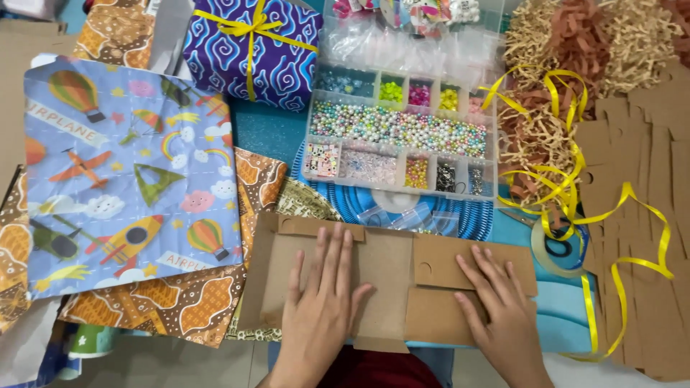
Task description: The person selects small beads and metal charms from a compartmentalized tray and places them into a small clear plastic bag. Then the person folds a flat cardboard sheet into a small box by creasing and tucking the side flaps to form the base and sides.
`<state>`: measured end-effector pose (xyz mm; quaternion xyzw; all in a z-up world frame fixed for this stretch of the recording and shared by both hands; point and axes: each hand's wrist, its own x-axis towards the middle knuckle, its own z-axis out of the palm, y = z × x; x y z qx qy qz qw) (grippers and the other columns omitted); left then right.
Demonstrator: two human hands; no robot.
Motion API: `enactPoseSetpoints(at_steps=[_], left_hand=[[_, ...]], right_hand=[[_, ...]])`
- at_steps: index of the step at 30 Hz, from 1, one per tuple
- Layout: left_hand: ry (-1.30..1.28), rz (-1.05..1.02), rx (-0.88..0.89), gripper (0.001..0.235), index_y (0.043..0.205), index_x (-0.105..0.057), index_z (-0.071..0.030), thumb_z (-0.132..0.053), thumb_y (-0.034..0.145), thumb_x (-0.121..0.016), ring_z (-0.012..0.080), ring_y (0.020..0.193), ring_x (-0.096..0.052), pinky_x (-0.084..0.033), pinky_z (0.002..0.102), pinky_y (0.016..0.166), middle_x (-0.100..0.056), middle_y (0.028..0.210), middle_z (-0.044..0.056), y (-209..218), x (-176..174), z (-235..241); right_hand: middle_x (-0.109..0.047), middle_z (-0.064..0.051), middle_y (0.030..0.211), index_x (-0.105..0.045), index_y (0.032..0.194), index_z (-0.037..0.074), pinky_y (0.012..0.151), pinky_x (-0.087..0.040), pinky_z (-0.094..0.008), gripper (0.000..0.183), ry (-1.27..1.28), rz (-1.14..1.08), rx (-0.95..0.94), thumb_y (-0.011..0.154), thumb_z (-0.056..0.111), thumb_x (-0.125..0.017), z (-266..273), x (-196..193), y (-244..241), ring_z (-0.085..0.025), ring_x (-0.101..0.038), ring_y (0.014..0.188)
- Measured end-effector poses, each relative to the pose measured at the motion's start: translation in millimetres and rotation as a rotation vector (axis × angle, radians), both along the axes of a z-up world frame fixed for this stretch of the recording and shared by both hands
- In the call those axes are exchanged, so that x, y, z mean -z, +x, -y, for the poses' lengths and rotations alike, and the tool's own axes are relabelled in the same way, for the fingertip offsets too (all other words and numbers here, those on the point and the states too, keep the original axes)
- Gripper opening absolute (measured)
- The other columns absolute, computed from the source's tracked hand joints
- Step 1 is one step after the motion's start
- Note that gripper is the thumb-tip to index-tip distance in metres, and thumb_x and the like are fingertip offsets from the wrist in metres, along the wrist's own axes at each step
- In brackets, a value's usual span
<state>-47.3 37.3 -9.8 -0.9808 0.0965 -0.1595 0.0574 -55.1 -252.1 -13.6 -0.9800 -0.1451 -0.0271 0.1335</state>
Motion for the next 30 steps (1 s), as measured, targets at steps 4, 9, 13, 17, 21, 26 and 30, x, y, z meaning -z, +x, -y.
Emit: enactPoseSetpoints(at_steps=[4,9,13,17,21,26,30], left_hand=[[-0.093,0.084,-0.018,0.076,0.160,-0.042,-0.015,-0.065,0.103,-0.039,0.0199,0.152,-0.038,-0.019,0.044,0.125,-0.044,0.164,0.004,-18.8,-9.7,-39.8],[-0.146,0.148,-0.429,0.080,0.155,-0.061,-0.003,-0.060,0.100,-0.045,0.0323,0.112,-0.070,-0.056,0.043,0.088,-0.068,0.134,0.016,-47.4,0.8,-77.4],[-0.182,0.068,-0.424,0.100,0.156,-0.057,-0.006,-0.075,0.084,-0.049,0.0298,0.109,-0.070,-0.059,0.041,0.082,-0.069,0.125,0.014,-54.3,20.4,-83.7],[-0.295,-0.101,-0.360,0.138,0.160,-0.045,0.000,-0.087,0.055,-0.071,0.0192,0.078,-0.072,-0.058,0.037,0.057,-0.071,0.093,0.004,-48.8,23.8,-99.1],[-0.525,-0.393,-0.493,0.126,0.162,-0.030,-0.015,-0.070,0.060,-0.080,0.0160,0.075,-0.075,-0.058,0.040,0.050,-0.072,0.119,-0.004,-39.9,4.1,-96.0],[-1.169,-0.325,-0.535,0.099,0.154,-0.049,-0.026,-0.024,0.065,-0.090,0.0131,0.080,-0.073,-0.061,0.027,0.064,-0.076,0.107,0.001,-47.7,-11.8,-90.1],[-1.750,-0.083,-0.045,0.107,0.154,-0.041,0.009,-0.053,0.073,-0.074,0.0220,0.098,-0.072,-0.053,0.025,0.077,-0.062,0.129,0.017,-55.9,9.4,-73.7]], right_hand=[[-0.055,-0.012,0.157,-0.063,0.144,0.014,0.105,-0.046,-0.048,0.049,0.091,0.084,0.412,0.098,0.029,-0.059,27.9,-28.5,-20.7,-0.032,-0.053,0.140],[-0.057,-0.026,0.141,-0.050,0.159,0.003,0.095,-0.051,-0.054,0.072,0.141,-0.060,0.815,0.094,0.031,-0.066,62.1,-26.9,-37.9,-0.037,-0.057,0.125],[-0.047,-0.022,0.159,-0.046,0.155,0.002,0.119,-0.034,-0.060,0.077,0.051,0.292,0.304,0.089,0.037,-0.064,48.5,-10.8,-36.5,-0.042,-0.042,0.149],[-0.044,-0.001,0.164,-0.048,0.153,0.024,0.125,-0.015,-0.053,0.064,-0.122,0.248,0.066,0.094,0.049,-0.056,14.7,-0.1,-17.4,-0.027,-0.037,0.155],[-0.043,0.007,0.163,-0.042,0.158,0.028,0.125,-0.012,-0.055,0.061,-0.232,0.171,-0.006,0.100,0.046,-0.045,-3.5,-0.9,1.4,-0.018,-0.034,0.155],[-0.031,0.006,0.171,-0.033,0.162,0.031,0.123,-0.020,-0.053,0.061,-0.302,0.154,-0.038,0.103,0.047,-0.037,-5.8,6.0,4.4,-0.019,-0.028,0.158],[-0.031,0.005,0.171,-0.033,0.162,0.030,0.124,-0.021,-0.051,0.064,-0.310,0.142,-0.043,0.101,0.049,-0.040,-10.9,7.5,2.3,-0.020,-0.028,0.158]])
